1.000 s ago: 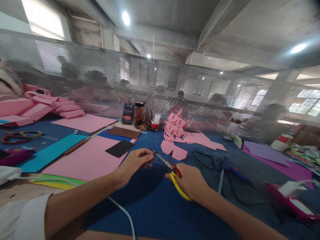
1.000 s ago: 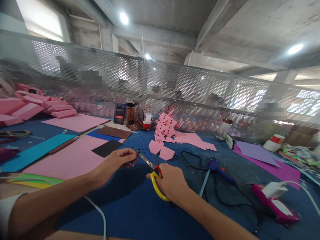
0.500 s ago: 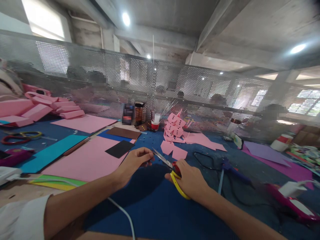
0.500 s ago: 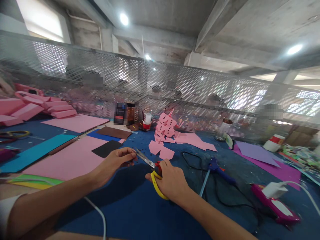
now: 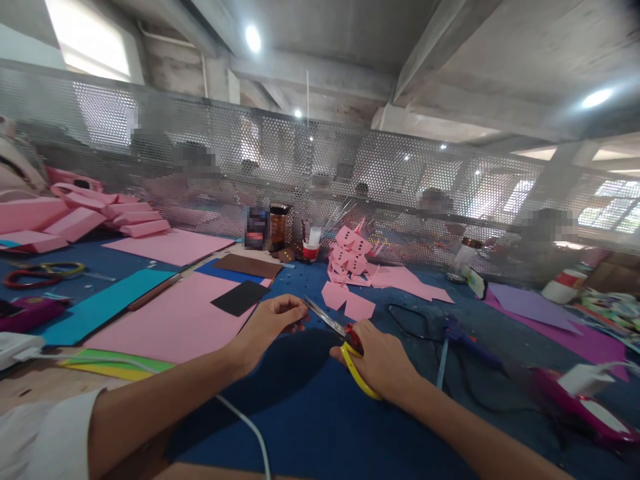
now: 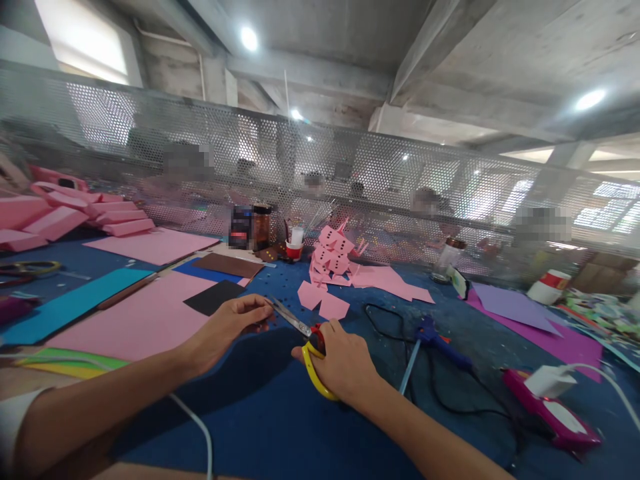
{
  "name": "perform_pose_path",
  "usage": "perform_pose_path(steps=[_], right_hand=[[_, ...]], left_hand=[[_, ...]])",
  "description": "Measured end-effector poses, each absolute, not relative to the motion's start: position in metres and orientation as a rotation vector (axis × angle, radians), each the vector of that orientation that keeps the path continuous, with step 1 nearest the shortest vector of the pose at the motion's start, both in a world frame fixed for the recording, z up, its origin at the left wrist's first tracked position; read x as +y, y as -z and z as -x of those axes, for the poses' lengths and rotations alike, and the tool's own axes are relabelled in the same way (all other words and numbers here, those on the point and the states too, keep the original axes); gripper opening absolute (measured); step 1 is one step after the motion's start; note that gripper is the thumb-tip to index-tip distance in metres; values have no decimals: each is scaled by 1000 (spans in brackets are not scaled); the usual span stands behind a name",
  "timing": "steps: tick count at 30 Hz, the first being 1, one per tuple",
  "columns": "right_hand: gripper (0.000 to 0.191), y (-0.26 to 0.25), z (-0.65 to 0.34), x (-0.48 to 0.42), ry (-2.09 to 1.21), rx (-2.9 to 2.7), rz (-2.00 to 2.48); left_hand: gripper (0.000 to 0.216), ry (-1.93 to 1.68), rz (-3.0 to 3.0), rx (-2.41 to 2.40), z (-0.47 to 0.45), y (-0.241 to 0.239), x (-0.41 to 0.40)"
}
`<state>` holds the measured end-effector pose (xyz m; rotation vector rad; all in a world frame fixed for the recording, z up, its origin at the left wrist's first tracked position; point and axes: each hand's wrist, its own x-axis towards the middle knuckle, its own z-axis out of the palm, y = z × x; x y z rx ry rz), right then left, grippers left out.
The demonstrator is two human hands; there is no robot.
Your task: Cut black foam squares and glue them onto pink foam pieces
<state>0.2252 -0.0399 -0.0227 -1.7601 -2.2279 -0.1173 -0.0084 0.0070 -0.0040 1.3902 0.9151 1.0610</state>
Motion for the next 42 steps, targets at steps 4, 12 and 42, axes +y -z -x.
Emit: perform_pose_path(steps=[4,12,42], right_hand=[[51,24,-226,-39,116,-2245,1750],[48,20,-224,-42,72,-2230,1770],[46,17,-221,-43,141,-2226,1808]], left_hand=[[22,-1052,-1386,910,8,4,8],[19,-1039,-1407,918,8,5,8],[20,-1043,-1406,892,8,4,7]])
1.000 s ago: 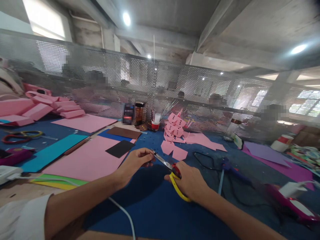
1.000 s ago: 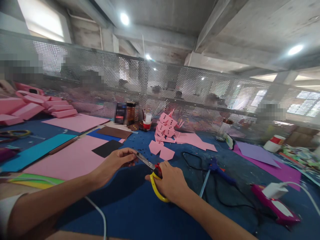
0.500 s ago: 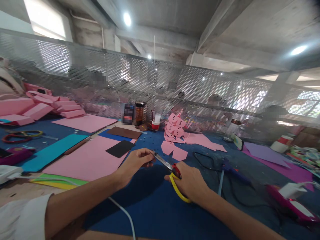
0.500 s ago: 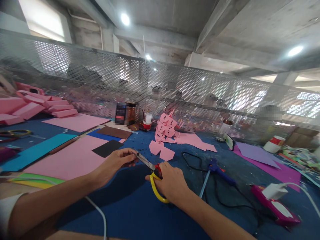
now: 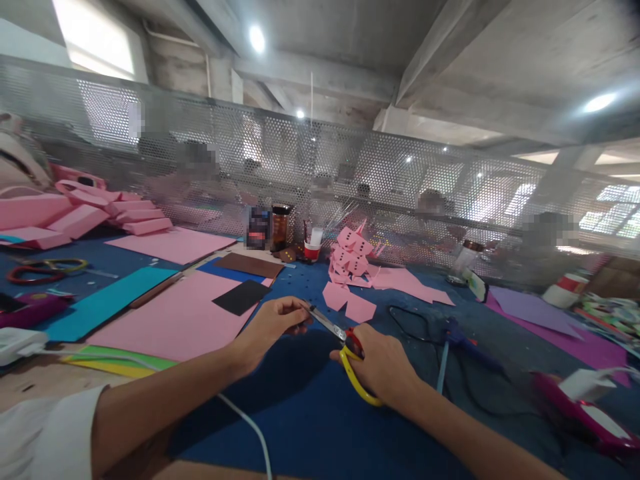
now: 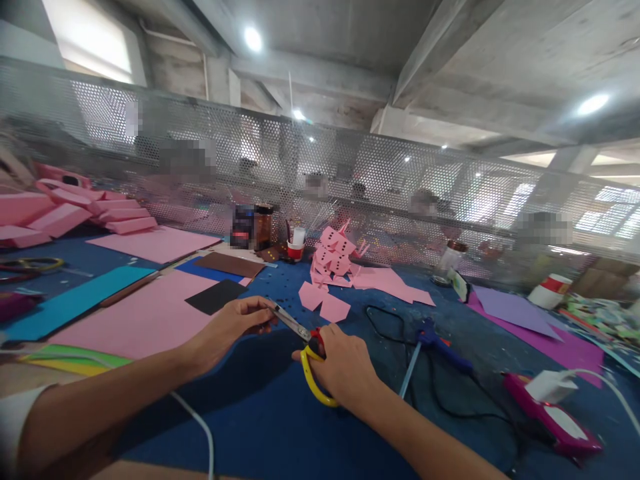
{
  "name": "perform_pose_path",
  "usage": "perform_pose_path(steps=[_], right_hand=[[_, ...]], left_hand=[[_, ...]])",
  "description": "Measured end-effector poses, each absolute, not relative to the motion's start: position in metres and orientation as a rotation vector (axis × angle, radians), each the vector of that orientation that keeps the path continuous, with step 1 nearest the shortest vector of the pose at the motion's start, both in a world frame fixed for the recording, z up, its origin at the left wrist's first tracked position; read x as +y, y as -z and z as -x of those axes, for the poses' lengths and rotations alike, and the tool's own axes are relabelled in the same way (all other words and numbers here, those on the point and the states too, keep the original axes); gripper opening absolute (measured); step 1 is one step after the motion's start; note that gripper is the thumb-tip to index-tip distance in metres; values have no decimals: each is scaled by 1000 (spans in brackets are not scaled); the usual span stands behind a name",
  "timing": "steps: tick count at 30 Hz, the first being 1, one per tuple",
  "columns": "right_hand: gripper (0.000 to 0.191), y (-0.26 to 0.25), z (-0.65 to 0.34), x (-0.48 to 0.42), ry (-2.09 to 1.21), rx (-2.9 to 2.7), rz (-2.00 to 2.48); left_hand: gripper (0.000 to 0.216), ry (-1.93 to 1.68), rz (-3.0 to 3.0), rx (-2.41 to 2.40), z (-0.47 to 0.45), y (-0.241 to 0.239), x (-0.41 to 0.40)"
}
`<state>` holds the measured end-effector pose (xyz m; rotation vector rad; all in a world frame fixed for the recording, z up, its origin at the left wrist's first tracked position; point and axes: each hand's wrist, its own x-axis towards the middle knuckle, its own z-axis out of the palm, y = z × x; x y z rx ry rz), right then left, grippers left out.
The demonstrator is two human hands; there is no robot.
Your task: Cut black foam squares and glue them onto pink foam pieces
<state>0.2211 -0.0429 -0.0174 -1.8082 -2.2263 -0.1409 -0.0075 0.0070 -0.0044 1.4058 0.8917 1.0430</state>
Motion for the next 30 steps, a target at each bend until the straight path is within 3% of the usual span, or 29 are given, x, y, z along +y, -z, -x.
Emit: perform_pose_path(steps=[30], right_hand=[[44,12,-220,-43,161,-2222,1859]], left_hand=[[20,-988,-1451,949,9,2,7]])
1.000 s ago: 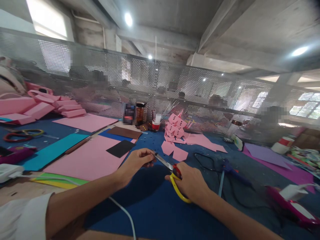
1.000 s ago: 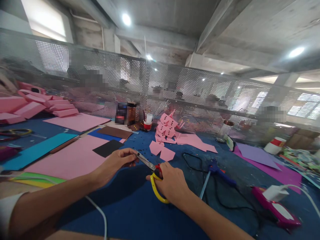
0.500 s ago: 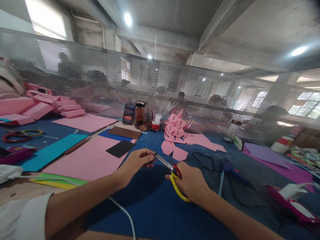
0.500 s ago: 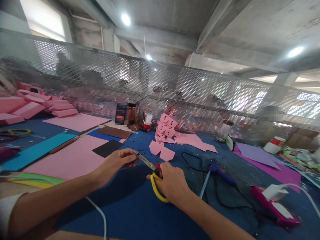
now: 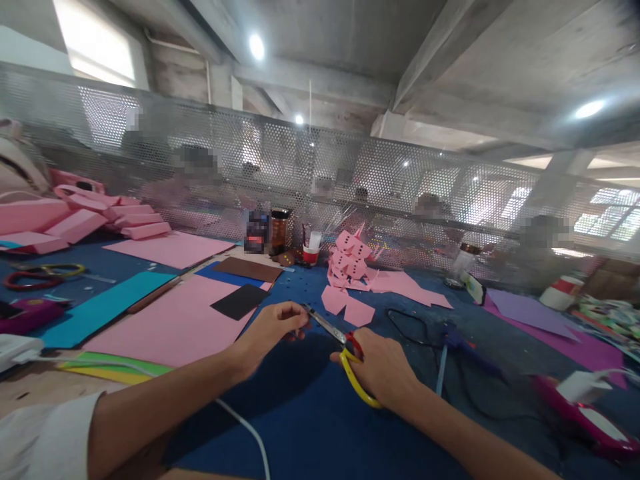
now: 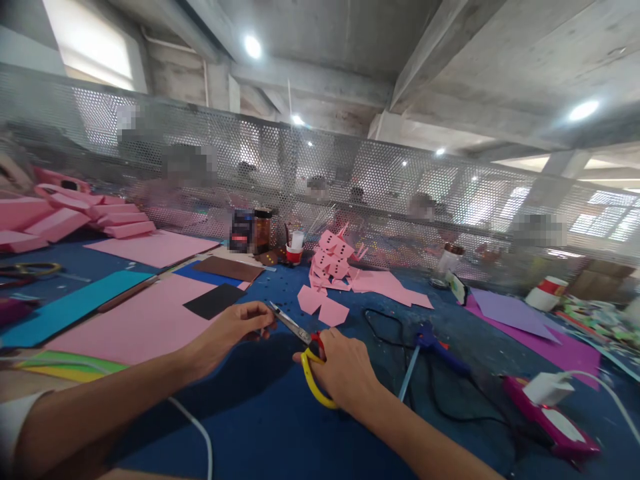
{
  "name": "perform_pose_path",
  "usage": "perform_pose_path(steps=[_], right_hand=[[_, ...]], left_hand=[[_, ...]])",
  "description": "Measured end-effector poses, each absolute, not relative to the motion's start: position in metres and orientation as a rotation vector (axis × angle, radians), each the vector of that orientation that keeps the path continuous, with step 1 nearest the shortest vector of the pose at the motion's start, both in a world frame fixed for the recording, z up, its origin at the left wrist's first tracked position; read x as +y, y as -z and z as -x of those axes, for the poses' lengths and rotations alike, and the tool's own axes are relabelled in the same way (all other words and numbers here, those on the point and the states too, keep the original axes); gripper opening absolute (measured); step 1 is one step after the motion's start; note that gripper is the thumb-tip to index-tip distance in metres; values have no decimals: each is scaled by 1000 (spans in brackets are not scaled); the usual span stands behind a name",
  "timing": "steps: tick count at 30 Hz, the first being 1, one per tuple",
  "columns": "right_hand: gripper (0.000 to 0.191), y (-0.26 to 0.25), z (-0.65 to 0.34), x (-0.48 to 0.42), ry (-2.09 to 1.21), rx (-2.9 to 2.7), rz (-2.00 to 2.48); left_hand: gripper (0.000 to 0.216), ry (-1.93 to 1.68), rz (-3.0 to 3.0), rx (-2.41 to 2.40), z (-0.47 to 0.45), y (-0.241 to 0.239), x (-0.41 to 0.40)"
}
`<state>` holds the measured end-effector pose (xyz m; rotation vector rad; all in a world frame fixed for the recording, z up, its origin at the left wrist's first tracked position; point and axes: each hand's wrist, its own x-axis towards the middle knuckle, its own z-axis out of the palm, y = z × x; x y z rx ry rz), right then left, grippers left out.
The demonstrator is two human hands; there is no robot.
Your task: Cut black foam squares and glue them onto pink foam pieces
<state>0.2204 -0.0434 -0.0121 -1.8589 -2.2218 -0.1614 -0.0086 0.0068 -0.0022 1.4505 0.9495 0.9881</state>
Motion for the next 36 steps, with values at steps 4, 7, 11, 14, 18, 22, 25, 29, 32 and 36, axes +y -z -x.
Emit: perform_pose_path(steps=[4,7,11,14,18,22,25,29,32,36], right_hand=[[44,13,-221,-43,151,-2223,1850],[45,14,-222,-43,154,-2233,1825],[45,14,-222,-43,139,-2242,1814],[43,13,-222,-43,114,-2231,1815],[43,16,-224,-41,88,-2206,1772],[47,23,-226,-40,144,-2208,1719],[49,25,-227,-40,179,-2231,1709],[50,23,-225,-41,178,-2240,1709],[50,22,-224,-42,162,-2238,1718],[49,20,-223,-42,121,-2233,1736]], left_hand=[[21,-988,-1461,957,8,1,6],[20,-986,-1465,958,8,1,6],[20,-993,-1455,945,8,1,6],[21,-1002,-1424,950,8,1,7],[22,-1023,-1401,941,7,-2,7],[21,-1047,-1383,925,7,-2,6],[20,-1059,-1381,903,7,-1,7],[21,-1059,-1379,887,8,1,7],[21,-1061,-1386,884,7,1,6],[19,-1058,-1392,889,6,-1,6]])
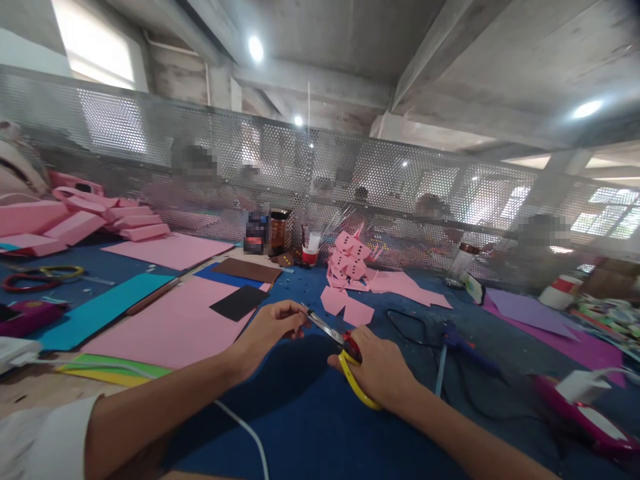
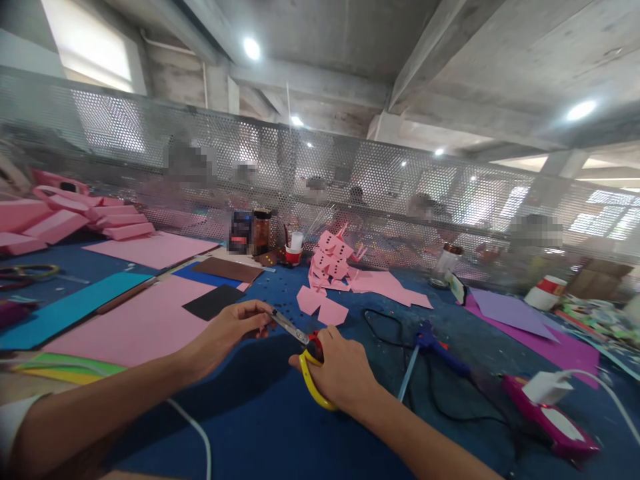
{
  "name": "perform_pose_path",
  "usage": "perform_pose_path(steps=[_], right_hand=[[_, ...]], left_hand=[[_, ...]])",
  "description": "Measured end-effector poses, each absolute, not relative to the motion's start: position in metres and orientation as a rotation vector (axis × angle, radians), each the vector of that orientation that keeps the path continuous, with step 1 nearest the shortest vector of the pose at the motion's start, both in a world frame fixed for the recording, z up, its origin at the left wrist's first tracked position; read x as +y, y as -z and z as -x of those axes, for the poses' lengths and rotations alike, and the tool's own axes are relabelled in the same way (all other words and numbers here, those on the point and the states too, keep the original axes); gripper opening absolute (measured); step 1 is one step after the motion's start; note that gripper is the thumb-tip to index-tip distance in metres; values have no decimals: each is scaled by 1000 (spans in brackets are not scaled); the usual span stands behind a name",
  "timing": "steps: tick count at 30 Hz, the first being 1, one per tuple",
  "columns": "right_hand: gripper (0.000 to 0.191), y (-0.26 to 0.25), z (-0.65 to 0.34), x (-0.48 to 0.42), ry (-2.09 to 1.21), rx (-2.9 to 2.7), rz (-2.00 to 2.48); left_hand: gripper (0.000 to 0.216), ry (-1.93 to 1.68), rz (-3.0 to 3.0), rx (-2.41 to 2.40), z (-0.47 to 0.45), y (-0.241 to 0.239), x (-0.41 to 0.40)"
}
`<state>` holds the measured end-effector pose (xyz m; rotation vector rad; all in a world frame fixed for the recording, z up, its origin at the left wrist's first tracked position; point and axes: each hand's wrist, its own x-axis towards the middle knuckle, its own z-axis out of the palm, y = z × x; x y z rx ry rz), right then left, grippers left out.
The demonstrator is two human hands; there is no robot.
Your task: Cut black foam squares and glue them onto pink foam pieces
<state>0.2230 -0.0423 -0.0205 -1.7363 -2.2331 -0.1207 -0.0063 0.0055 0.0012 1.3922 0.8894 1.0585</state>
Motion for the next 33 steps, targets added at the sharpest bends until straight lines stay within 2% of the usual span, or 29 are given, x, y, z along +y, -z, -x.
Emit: perform_pose_path(steps=[9,21,33], right_hand=[[44,10,-220,-46,37,-2208,1793],[44,17,-221,-44,163,-2200,1778],[46,13,-220,-44,122,-2240,1838]], left_hand=[[17,-1053,-1415,873,7,1,7],[16,-1036,-1418,900,7,2,6],[17,-1037,-1419,882,7,1,6]])
